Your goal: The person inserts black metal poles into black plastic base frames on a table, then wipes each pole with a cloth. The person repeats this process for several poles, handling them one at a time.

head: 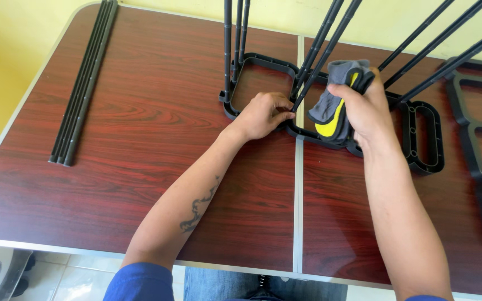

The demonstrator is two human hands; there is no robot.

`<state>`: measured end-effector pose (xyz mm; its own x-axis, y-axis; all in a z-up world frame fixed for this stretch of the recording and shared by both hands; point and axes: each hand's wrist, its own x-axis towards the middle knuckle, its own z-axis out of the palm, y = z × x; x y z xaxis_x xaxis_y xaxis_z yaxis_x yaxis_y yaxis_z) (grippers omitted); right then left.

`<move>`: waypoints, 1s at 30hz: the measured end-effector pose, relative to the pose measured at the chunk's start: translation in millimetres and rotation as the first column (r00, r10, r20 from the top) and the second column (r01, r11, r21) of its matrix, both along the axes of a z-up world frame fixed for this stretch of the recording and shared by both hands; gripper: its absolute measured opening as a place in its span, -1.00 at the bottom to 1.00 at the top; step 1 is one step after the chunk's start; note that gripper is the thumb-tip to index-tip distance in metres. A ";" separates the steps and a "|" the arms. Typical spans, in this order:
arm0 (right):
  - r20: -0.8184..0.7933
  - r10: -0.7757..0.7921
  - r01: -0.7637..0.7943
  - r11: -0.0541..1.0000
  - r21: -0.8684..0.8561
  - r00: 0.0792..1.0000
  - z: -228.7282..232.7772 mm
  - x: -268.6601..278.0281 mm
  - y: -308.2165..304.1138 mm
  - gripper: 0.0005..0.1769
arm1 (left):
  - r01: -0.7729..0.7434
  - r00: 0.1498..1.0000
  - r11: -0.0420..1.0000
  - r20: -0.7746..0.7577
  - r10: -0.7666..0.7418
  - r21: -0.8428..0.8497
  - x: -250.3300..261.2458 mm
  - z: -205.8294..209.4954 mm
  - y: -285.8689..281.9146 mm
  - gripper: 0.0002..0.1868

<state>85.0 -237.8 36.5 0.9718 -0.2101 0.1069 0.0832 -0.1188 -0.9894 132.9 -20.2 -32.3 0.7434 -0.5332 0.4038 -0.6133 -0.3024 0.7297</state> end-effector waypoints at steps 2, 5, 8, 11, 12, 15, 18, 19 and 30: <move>-0.065 -0.003 0.011 0.992 0.128 0.998 -6.9 5.5 -2.0 -0.64 | 0.000 1.000 1.000 0.015 0.000 0.007 -2.9 -0.1 -2.0 -0.85; -0.083 -0.012 0.025 0.986 0.165 0.996 -16.6 9.8 -4.4 -0.64 | -0.004 0.999 1.000 0.044 0.005 -0.001 -7.4 1.3 -6.5 -0.85; -0.113 -0.005 0.007 1.000 0.019 0.994 -21.6 8.5 -2.8 -0.67 | -0.019 0.999 0.999 0.034 0.021 -0.046 -11.1 1.1 -8.5 -0.79; -0.120 -0.014 0.005 0.997 -0.076 0.993 -23.2 0.9 7.4 -0.67 | -0.057 0.997 0.995 0.042 0.061 -0.080 -12.2 -2.8 -11.8 -0.77; -0.140 0.003 -0.016 0.996 -0.089 0.990 -22.0 -2.6 11.6 -0.67 | -0.074 0.996 0.993 0.049 0.079 -0.087 -12.5 -4.7 -13.1 -0.77; -0.187 0.057 -0.091 0.980 -0.176 0.981 -14.4 -13.5 25.4 -0.66 | -0.085 0.993 0.989 0.071 0.095 -0.123 -12.1 -9.4 -15.4 -0.77; -0.170 0.113 -0.169 0.917 -0.360 0.979 -7.1 -27.2 37.9 -0.62 | -0.126 0.991 0.984 0.037 0.131 -0.123 -11.9 -10.7 -15.2 -0.79; -0.134 0.131 -0.176 0.889 -0.424 0.982 -5.4 -31.1 40.3 -0.59 | -0.122 0.992 0.986 0.022 0.126 -0.118 -12.2 -10.8 -15.8 -0.81; 0.200 0.066 0.050 0.850 -0.525 0.978 -10.5 -35.6 44.4 -0.83 | -0.170 0.985 0.982 0.026 0.173 -0.080 -15.9 -3.9 -16.5 -0.78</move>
<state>49.4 -193.4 26.0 0.9176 -0.0583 0.3931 0.2779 -0.6129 -0.7396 117.0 -36.7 -36.2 0.8069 -0.3653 0.4642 -0.5810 -0.3492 0.7352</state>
